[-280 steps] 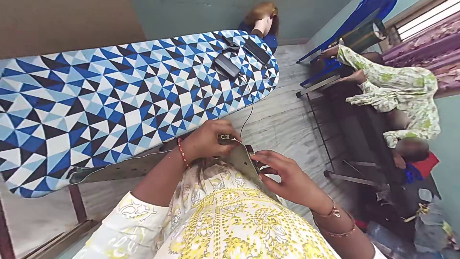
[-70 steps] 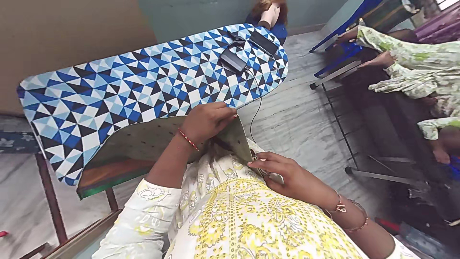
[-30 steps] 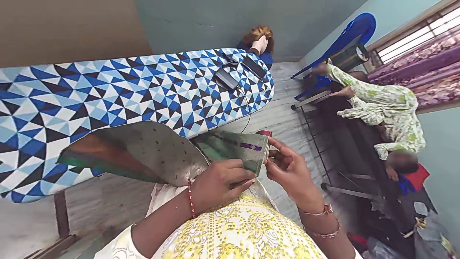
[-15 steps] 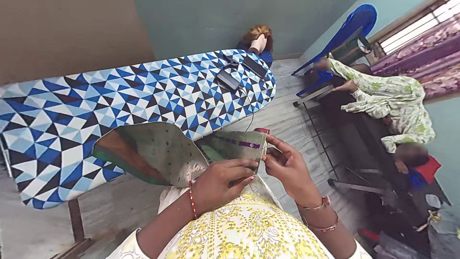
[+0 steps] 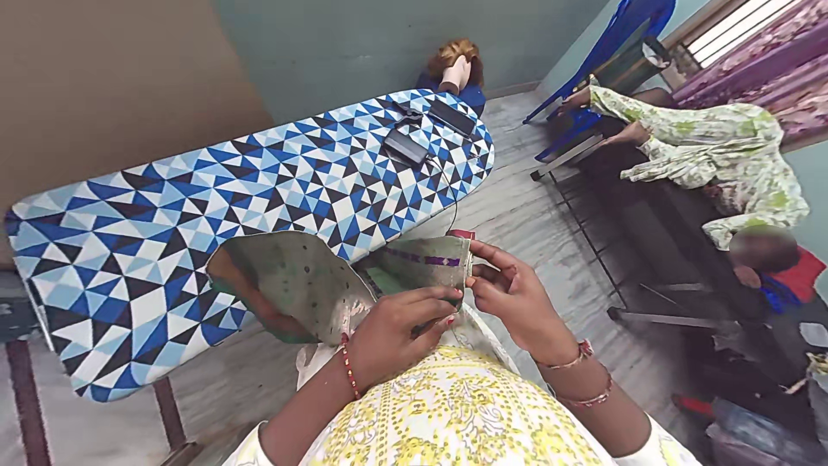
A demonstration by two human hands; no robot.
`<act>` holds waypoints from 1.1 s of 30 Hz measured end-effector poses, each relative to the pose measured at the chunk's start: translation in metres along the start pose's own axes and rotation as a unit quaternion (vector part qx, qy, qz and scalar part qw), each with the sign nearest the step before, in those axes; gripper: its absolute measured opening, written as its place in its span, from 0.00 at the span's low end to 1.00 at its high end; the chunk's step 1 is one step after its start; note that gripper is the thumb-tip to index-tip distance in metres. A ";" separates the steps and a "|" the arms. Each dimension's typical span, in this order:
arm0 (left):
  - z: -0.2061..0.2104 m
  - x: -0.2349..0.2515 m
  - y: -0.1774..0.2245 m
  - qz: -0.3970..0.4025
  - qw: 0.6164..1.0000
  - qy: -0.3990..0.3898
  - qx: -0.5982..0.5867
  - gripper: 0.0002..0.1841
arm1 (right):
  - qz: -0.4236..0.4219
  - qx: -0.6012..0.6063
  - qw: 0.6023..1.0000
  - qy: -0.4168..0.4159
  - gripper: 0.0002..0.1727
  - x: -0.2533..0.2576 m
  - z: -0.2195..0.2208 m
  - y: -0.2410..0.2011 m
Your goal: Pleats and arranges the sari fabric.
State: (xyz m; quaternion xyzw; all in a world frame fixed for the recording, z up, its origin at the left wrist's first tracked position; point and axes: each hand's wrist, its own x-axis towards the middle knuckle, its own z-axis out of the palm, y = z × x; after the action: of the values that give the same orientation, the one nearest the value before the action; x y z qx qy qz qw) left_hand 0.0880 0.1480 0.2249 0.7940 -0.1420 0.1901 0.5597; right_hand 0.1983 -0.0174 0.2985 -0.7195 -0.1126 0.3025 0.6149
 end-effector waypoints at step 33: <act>-0.121 -0.009 0.002 0.017 0.913 0.032 0.406 0.18 | -0.162 -0.309 0.934 -0.083 0.30 0.035 -0.060 0.001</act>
State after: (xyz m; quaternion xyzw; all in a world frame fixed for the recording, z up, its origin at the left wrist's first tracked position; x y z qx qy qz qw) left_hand 0.0620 0.2613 0.2586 0.9437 -0.0487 0.2661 0.1903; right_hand 0.2601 -0.0477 0.2904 -0.8181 -0.3661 0.2078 0.3917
